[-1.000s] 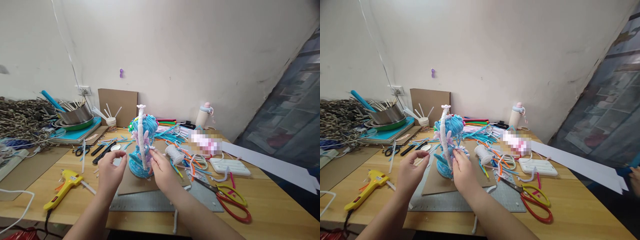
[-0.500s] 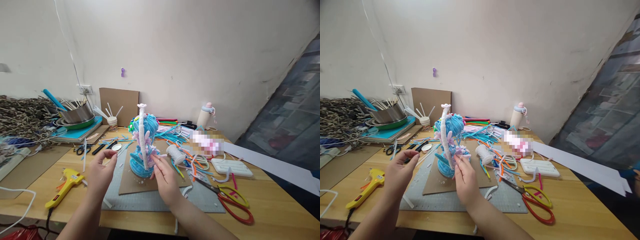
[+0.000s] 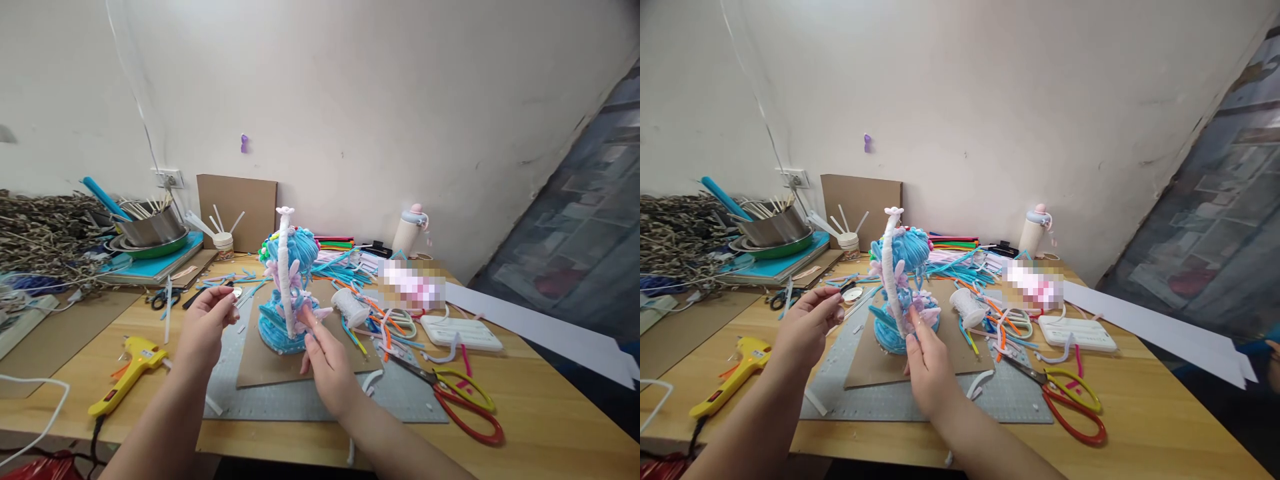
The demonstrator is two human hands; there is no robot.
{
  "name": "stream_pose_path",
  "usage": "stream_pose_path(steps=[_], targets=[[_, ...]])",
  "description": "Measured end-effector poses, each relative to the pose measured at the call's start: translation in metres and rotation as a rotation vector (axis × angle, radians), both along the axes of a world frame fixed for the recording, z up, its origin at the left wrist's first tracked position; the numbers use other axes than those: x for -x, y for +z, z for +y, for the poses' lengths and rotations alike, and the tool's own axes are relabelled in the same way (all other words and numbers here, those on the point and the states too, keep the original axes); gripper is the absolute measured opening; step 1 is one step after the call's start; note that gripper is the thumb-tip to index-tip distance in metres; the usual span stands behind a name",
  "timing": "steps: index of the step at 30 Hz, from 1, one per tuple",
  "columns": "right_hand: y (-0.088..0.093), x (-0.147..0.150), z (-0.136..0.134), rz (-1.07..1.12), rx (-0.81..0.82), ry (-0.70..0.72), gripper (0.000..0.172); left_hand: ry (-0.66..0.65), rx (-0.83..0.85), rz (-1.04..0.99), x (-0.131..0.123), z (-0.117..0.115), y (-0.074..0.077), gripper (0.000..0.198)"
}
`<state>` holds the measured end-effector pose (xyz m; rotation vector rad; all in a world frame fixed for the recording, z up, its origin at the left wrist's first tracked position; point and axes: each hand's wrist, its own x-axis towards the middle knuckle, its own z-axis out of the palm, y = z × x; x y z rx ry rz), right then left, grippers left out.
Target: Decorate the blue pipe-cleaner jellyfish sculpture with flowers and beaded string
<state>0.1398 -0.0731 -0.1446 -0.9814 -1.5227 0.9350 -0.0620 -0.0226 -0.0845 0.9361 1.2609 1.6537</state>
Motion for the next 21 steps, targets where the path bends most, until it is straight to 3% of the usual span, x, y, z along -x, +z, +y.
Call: stream_pose_path(steps=[7, 16, 21], targets=[[-0.007, 0.002, -0.004, -0.099, -0.106, -0.083, 0.048, -0.014, 0.001, 0.024, -0.003, 0.014, 0.011, 0.039], [-0.007, 0.004, 0.0, -0.112, -0.1, -0.076, 0.047, -0.088, -0.083, 0.085, -0.008, 0.015, 0.023, 0.032], [-0.004, 0.001, 0.001, -0.121, -0.17, -0.081, 0.041, -0.084, -0.076, 0.358, -0.011, 0.013, 0.028, 0.021]])
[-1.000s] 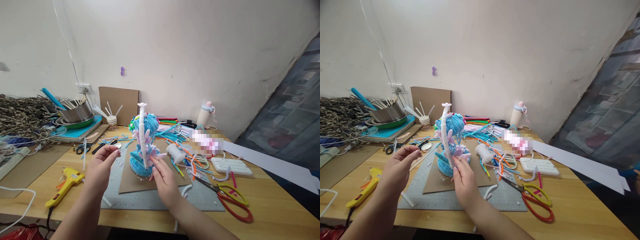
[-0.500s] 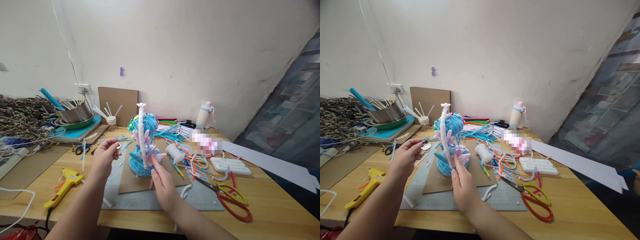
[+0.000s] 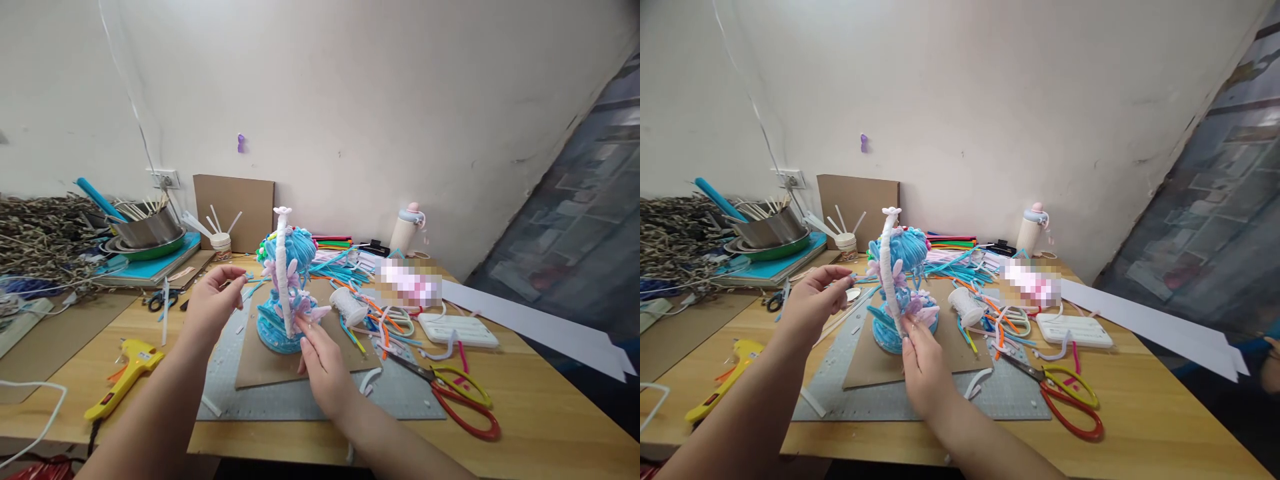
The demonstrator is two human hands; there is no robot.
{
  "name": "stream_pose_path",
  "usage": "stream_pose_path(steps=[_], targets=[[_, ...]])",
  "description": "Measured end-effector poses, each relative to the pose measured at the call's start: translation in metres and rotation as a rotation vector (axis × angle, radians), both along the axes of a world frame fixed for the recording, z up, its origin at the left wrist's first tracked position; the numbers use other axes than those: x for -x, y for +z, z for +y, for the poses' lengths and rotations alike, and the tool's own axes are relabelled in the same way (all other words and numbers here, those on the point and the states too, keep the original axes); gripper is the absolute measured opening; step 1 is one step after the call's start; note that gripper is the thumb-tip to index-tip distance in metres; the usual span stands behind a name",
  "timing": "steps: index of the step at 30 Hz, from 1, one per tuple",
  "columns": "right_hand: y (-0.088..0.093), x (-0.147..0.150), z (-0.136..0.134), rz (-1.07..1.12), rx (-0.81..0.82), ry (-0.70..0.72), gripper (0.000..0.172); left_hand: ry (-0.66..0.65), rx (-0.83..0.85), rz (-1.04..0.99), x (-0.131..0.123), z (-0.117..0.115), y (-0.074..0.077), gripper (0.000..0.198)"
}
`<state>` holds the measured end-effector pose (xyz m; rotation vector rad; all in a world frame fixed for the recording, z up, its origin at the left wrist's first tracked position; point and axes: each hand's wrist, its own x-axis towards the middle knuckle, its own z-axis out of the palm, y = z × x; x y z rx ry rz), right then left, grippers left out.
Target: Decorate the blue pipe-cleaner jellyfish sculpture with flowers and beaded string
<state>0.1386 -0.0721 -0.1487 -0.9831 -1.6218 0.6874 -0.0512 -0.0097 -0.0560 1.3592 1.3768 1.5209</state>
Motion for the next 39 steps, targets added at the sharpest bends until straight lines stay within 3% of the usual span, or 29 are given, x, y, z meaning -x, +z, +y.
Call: stream_pose_path(steps=[3, 8, 11, 14, 16, 20, 23, 28, 32, 39], targets=[[0.002, -0.002, 0.001, -0.052, -0.015, -0.004, 0.04, 0.035, 0.02, 0.169, 0.0, -0.003, 0.001, 0.017], [0.007, -0.005, 0.002, -0.082, 0.0, 0.014, 0.036, 0.007, 0.019, 0.081, 0.001, -0.012, 0.005, 0.017], [0.01, -0.008, -0.002, 0.12, 0.118, 0.07, 0.032, -0.031, 0.019, 0.011, 0.002, -0.02, 0.009, 0.02], [0.02, -0.017, -0.01, 0.429, 0.39, 0.248, 0.033, -0.051, 0.025, -0.007, 0.004, -0.027, 0.009, 0.022], [0.033, -0.028, -0.017, 0.603, 0.477, 0.384, 0.031, -0.045, 0.025, -0.008, 0.007, -0.03, 0.008, 0.024], [0.067, -0.055, -0.032, 0.72, 0.382, 0.468, 0.031, -0.046, 0.048, -0.035, 0.009, -0.03, 0.007, 0.023], [0.092, -0.074, -0.039, 0.672, 0.343, 0.5, 0.035, -0.14, 0.121, -0.17, 0.005, -0.03, 0.011, 0.022], [0.117, -0.104, -0.047, 0.577, 0.151, 0.354, 0.04, -0.365, 0.295, -0.398, -0.015, -0.033, 0.017, 0.029], [0.128, -0.129, -0.047, 0.534, -0.005, 0.2, 0.041, -0.316, 0.161, -0.155, -0.033, -0.034, 0.013, 0.025], [0.141, -0.155, -0.034, 0.592, -0.031, 0.043, 0.039, -0.148, -0.184, 0.526, -0.055, -0.034, 0.015, 0.015]])
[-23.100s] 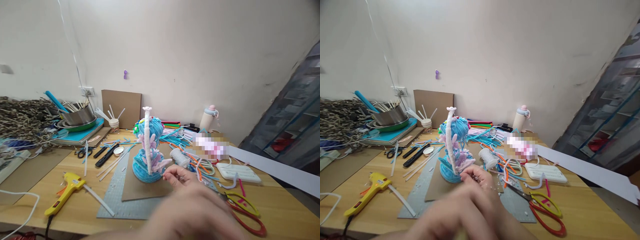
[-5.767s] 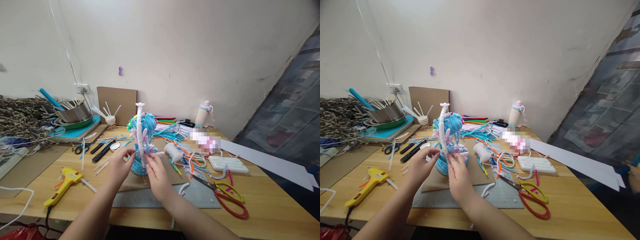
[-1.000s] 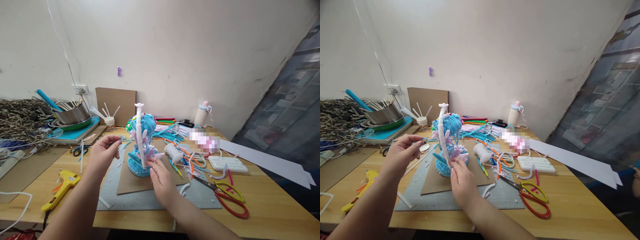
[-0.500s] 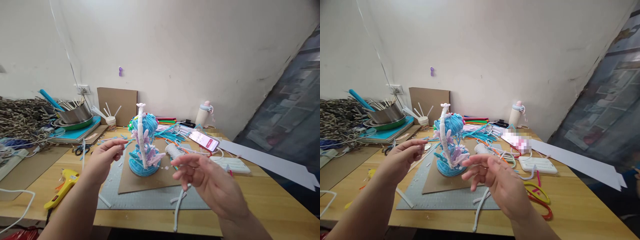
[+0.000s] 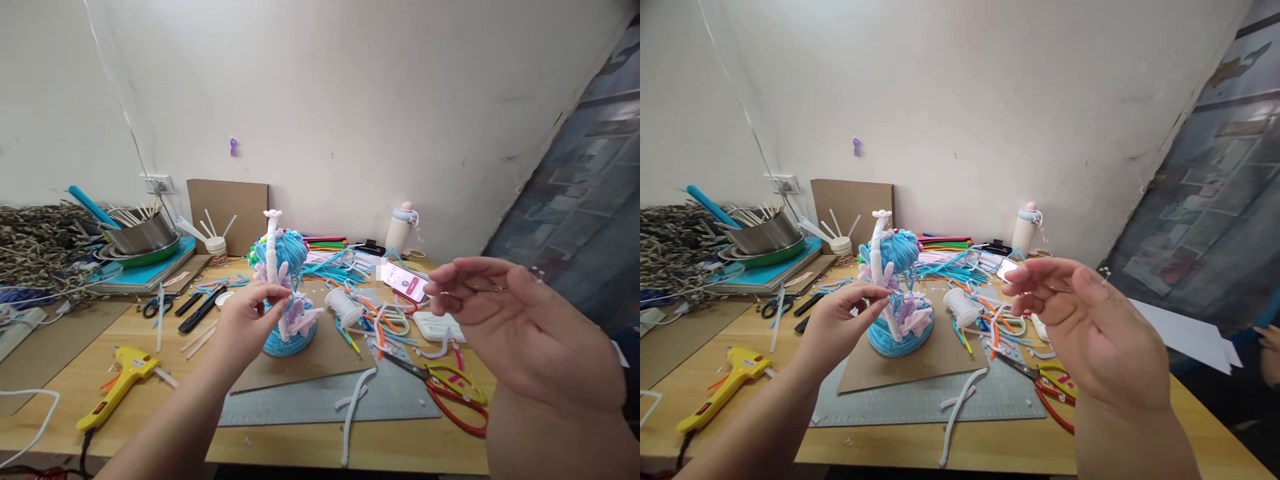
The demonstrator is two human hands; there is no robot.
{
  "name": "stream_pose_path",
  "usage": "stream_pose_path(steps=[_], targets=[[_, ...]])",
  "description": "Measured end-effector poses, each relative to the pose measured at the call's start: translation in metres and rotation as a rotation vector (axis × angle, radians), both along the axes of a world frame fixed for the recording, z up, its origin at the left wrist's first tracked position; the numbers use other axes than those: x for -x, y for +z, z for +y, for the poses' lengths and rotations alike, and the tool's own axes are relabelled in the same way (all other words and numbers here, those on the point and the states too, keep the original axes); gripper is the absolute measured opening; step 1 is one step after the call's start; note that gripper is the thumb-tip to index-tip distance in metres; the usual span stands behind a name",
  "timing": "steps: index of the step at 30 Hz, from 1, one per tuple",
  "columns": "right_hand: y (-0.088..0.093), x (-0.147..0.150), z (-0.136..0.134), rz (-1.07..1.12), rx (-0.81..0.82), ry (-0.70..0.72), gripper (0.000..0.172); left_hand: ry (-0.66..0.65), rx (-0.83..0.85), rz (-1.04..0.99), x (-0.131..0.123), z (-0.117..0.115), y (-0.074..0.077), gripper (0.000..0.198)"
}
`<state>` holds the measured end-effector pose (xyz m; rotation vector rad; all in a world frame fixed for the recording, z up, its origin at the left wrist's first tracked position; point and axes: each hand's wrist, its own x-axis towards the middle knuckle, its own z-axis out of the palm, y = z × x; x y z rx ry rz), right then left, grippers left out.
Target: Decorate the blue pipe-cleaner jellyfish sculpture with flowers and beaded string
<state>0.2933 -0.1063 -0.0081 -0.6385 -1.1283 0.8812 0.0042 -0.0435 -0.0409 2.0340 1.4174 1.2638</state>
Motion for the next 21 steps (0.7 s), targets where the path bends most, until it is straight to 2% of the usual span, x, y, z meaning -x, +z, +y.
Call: stream_pose_path(steps=[5, 10, 13, 15, 18, 21], targets=[[0.003, -0.01, 0.012, 0.065, 0.028, -0.07, 0.037, -0.148, -0.112, 0.225, -0.009, 0.012, 0.019, 0.015], [0.004, -0.019, 0.019, 0.084, 0.038, -0.08, 0.035, -0.28, 0.109, 0.43, -0.023, 0.033, 0.049, 0.012], [0.007, -0.02, 0.022, 0.068, 0.039, -0.081, 0.035, -0.352, 0.146, 0.523, -0.034, 0.043, 0.062, 0.019], [0.011, -0.02, 0.026, 0.054, 0.024, -0.087, 0.035, -0.398, 0.174, 0.607, -0.04, 0.048, 0.068, 0.024], [0.019, -0.021, 0.032, 0.021, 0.001, -0.083, 0.034, -0.468, 0.24, 0.712, -0.047, 0.055, 0.074, 0.019], [0.028, -0.023, 0.042, -0.018, -0.008, -0.066, 0.032, -0.511, 0.291, 0.71, -0.052, 0.063, 0.077, 0.014]])
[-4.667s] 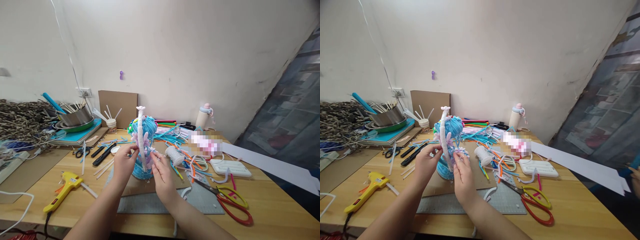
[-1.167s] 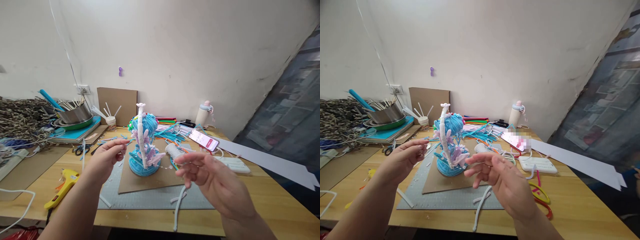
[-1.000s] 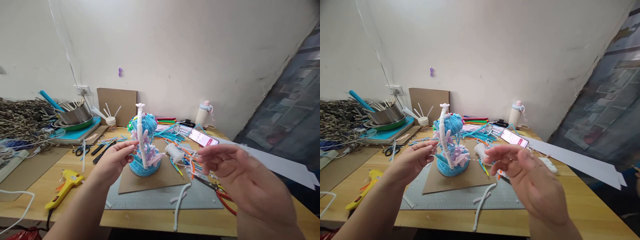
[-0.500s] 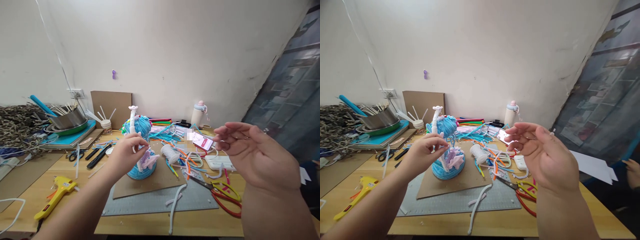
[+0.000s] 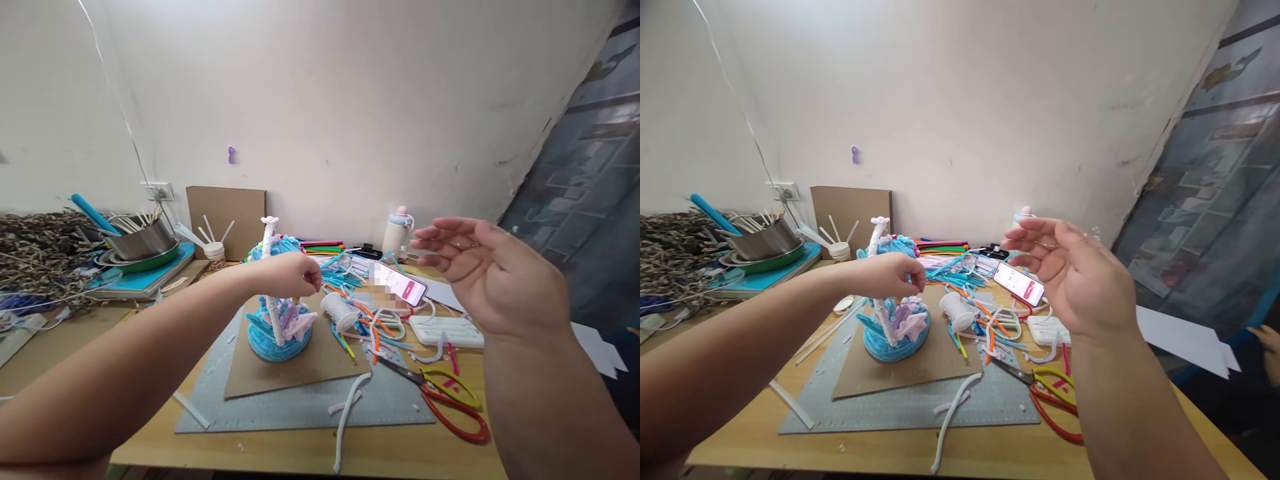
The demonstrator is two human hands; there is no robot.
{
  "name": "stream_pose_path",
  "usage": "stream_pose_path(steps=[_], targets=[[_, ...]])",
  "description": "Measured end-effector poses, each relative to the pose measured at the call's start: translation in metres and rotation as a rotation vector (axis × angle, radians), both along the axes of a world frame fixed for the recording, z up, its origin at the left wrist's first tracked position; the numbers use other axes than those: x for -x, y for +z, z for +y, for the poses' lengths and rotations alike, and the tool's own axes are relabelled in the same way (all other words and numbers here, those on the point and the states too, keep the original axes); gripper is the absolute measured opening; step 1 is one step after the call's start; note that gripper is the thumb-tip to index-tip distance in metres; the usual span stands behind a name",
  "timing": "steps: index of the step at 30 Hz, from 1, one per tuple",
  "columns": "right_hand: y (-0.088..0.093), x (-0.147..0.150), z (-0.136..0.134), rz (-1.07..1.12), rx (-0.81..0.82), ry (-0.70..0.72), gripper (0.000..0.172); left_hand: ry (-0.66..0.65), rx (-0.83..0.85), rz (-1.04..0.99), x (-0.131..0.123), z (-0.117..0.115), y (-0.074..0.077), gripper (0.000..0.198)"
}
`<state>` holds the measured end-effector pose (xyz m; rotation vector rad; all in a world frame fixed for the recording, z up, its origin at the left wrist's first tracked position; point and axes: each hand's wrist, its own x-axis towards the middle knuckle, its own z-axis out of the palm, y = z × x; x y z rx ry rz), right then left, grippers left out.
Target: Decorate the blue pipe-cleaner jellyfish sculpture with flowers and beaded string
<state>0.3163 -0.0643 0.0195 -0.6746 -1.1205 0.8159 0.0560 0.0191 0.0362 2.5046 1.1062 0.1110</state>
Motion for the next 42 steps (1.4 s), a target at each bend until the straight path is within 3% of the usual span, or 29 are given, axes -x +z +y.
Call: stream_pose_path(steps=[4, 9, 14, 18, 21, 25, 29, 32, 37, 42], targets=[[0.01, -0.001, 0.016, -0.04, 0.019, 0.054, 0.031, 0.042, 0.059, -0.029, -0.006, 0.01, 0.005, 0.014], [0.023, 0.004, 0.037, -0.09, 0.066, 0.069, 0.031, 0.136, -0.098, -0.238, -0.002, 0.009, 0.025, 0.014], [0.033, 0.008, 0.056, -0.095, 0.093, 0.053, 0.03, 0.387, -0.152, -0.714, 0.028, -0.004, 0.046, 0.018], [0.032, 0.009, 0.073, -0.097, 0.105, 0.071, 0.029, 0.533, -0.18, -0.938, 0.065, 0.001, 0.046, 0.018], [0.027, 0.01, 0.089, -0.083, 0.141, 0.086, 0.028, 0.634, -0.184, -0.965, 0.092, 0.022, 0.028, 0.022], [0.018, 0.008, 0.105, -0.07, 0.189, 0.079, 0.027, 0.764, -0.008, -0.94, 0.12, 0.055, -0.02, 0.034], [0.01, 0.004, 0.11, -0.062, 0.192, 0.082, 0.027, 0.439, 0.346, -0.956, 0.123, 0.061, -0.072, 0.054], [0.007, 0.001, 0.111, -0.057, 0.194, 0.088, 0.028, 0.352, 0.473, -0.943, 0.115, 0.053, -0.1, 0.042], [0.003, 0.001, 0.121, -0.067, 0.237, 0.1, 0.028, 0.375, 0.529, -0.922, 0.104, 0.055, -0.124, 0.031], [-0.014, 0.007, 0.144, -0.105, 0.204, 0.169, 0.026, 0.422, 0.583, -0.915, 0.102, 0.059, -0.131, 0.026]])
